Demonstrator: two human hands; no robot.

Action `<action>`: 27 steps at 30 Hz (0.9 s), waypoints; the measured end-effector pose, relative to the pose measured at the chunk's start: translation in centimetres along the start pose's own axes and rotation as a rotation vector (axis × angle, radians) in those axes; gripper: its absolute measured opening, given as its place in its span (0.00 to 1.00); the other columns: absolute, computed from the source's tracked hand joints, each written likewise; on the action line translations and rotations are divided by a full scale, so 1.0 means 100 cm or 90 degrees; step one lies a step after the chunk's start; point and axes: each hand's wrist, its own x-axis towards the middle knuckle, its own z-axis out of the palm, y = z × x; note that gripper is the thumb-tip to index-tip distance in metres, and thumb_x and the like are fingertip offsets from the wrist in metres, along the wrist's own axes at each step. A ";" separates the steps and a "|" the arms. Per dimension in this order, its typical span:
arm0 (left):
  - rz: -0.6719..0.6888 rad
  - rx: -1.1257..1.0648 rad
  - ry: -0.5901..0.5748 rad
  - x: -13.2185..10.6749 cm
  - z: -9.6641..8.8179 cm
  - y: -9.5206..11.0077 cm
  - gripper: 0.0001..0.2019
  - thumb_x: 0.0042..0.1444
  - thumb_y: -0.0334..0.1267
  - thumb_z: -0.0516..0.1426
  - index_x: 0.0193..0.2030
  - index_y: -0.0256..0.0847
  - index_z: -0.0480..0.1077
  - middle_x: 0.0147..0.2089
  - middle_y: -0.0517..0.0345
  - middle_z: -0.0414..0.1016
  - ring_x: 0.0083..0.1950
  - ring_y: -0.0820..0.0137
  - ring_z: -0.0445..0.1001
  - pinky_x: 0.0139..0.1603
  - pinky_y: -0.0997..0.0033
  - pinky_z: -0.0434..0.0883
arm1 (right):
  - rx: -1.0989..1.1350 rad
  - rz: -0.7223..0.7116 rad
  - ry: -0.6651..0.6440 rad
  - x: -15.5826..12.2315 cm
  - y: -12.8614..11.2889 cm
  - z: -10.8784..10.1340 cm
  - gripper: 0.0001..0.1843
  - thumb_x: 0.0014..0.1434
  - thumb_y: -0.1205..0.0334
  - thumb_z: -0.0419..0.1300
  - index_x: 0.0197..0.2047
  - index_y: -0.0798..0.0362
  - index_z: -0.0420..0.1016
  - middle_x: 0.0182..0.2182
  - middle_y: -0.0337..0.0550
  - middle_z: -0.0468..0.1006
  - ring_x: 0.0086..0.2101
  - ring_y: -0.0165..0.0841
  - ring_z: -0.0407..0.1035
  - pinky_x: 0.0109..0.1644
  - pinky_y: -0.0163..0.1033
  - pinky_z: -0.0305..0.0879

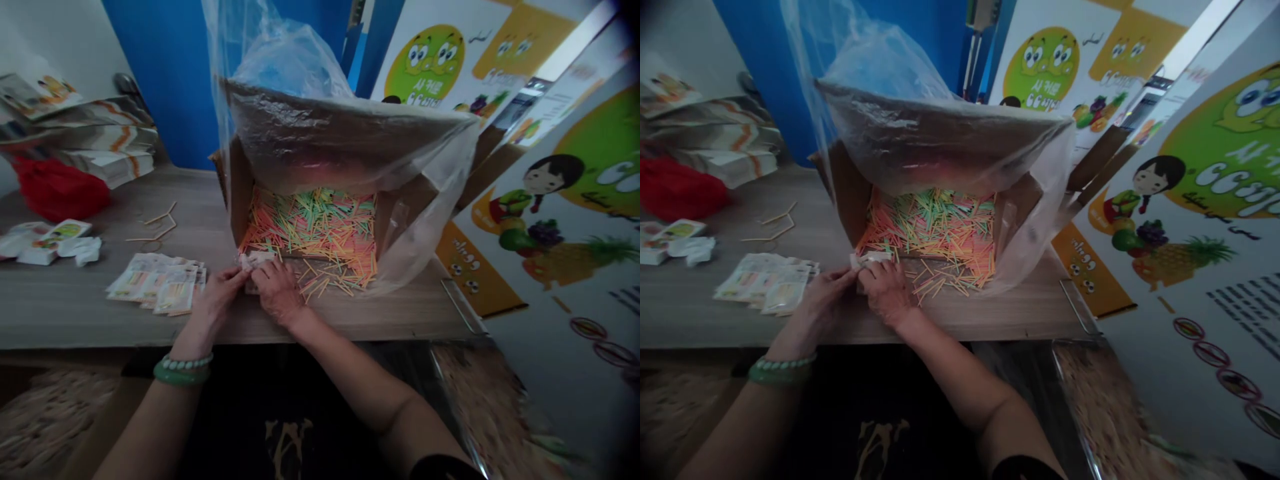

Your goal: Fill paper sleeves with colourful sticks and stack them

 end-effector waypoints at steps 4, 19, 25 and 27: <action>-0.090 -0.154 0.024 -0.002 0.010 0.006 0.07 0.42 0.30 0.69 0.29 0.37 0.77 0.27 0.59 0.79 0.28 0.70 0.75 0.31 0.74 0.73 | -0.011 -0.020 -0.021 -0.023 0.038 -0.025 0.12 0.71 0.67 0.52 0.50 0.52 0.76 0.52 0.47 0.76 0.52 0.38 0.66 0.57 0.43 0.63; -0.162 -0.263 -0.118 -0.028 0.036 -0.003 0.09 0.47 0.24 0.63 0.35 0.37 0.77 0.30 0.59 0.80 0.27 0.72 0.75 0.30 0.74 0.75 | -0.326 0.250 -0.221 -0.081 0.179 -0.087 0.17 0.63 0.77 0.50 0.48 0.63 0.78 0.47 0.64 0.78 0.50 0.49 0.68 0.54 0.50 0.63; -0.190 -0.319 -0.077 -0.032 0.028 0.004 0.12 0.45 0.19 0.61 0.34 0.37 0.76 0.33 0.58 0.81 0.30 0.71 0.77 0.34 0.74 0.76 | -0.313 0.295 -0.115 -0.087 0.188 -0.089 0.19 0.61 0.77 0.50 0.50 0.60 0.76 0.43 0.63 0.79 0.47 0.48 0.70 0.51 0.51 0.63; -0.188 -0.332 -0.080 -0.033 0.028 0.004 0.12 0.43 0.18 0.62 0.33 0.37 0.75 0.31 0.59 0.81 0.29 0.72 0.76 0.32 0.75 0.75 | -0.288 0.327 -0.049 -0.084 0.190 -0.089 0.19 0.61 0.76 0.50 0.50 0.57 0.75 0.41 0.60 0.79 0.45 0.46 0.70 0.52 0.50 0.62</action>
